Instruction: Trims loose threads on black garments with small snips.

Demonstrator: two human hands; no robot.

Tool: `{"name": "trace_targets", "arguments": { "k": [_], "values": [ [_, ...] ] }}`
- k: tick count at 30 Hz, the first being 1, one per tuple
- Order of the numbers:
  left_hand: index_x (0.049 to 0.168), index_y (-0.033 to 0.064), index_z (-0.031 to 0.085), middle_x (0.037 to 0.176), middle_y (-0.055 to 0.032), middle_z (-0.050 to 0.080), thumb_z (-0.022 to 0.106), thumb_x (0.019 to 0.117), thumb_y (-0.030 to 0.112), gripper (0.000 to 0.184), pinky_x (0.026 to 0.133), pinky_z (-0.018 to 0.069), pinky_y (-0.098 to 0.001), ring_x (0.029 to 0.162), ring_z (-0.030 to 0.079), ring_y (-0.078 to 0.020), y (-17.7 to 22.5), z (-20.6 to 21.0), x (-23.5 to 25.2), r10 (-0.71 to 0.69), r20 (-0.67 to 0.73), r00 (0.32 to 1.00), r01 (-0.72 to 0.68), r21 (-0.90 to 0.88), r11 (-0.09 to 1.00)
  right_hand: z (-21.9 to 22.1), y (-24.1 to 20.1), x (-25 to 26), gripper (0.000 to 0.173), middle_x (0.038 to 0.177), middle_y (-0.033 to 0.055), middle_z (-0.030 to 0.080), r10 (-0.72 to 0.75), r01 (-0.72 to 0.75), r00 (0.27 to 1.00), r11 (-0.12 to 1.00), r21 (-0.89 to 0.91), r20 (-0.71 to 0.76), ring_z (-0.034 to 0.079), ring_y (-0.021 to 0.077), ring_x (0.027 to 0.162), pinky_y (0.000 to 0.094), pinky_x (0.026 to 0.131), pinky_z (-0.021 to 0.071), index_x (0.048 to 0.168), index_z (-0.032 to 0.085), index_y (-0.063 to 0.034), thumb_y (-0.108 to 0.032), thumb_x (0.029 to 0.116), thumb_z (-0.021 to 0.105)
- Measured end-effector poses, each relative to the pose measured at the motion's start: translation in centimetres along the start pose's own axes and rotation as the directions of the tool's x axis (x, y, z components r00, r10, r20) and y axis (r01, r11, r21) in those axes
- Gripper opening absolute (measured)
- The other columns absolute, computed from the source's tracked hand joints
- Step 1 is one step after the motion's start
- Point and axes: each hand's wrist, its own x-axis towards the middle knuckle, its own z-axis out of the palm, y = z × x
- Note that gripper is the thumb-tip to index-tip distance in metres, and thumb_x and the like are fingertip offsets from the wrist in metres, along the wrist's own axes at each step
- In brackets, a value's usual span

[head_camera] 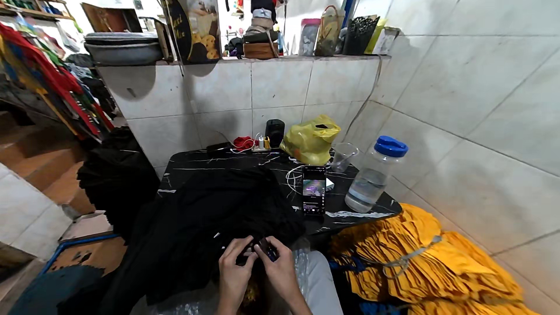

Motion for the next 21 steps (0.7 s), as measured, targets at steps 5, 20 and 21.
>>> {"name": "trace_targets", "arguments": {
  "k": [5, 20, 21],
  "values": [
    [0.111, 0.0016, 0.077, 0.105, -0.0059, 0.072, 0.079, 0.0766, 0.003, 0.034, 0.081, 0.0629, -0.0217, 0.091, 0.072, -0.0085, 0.08, -0.09, 0.0, -0.011, 0.007, 1.0, 0.011, -0.008, 1.0, 0.07, 0.06, -0.04, 0.017, 0.09, 0.0018, 0.073, -0.009, 0.009, 1.0, 0.999, 0.053, 0.001, 0.07, 0.008, 0.082, 0.0245, 0.076, 0.0605, 0.102, 0.073, -0.006, -0.018, 0.0905, 0.078],
    [0.107, 0.0046, 0.079, 0.103, -0.0033, 0.074, 0.081, 0.0781, 0.006, 0.029, 0.082, 0.0625, -0.0224, 0.092, 0.072, -0.0074, 0.18, -0.22, -0.03, -0.017, 0.009, 1.0, 0.017, 0.023, 1.0, -0.03, 0.23, 0.03, 0.017, 0.089, 0.0007, 0.074, 0.016, -0.017, 1.0, 0.999, 0.039, 0.026, 0.07, 0.0078, 0.081, 0.0254, 0.075, 0.0603, 0.103, 0.073, -0.0072, -0.02, 0.0921, 0.076],
    [0.108, 0.0048, 0.078, 0.103, -0.0027, 0.075, 0.08, 0.0786, 0.007, 0.03, 0.083, 0.0626, -0.0225, 0.092, 0.072, -0.007, 0.18, -0.21, -0.06, -0.012, 0.003, 1.0, 0.012, 0.032, 0.999, -0.04, 0.25, 0.06, 0.017, 0.089, 0.0006, 0.073, 0.014, -0.015, 1.0, 0.999, 0.039, 0.025, 0.07, 0.0077, 0.081, 0.0254, 0.075, 0.0602, 0.103, 0.073, -0.0072, -0.021, 0.0921, 0.076]
  ]
}}
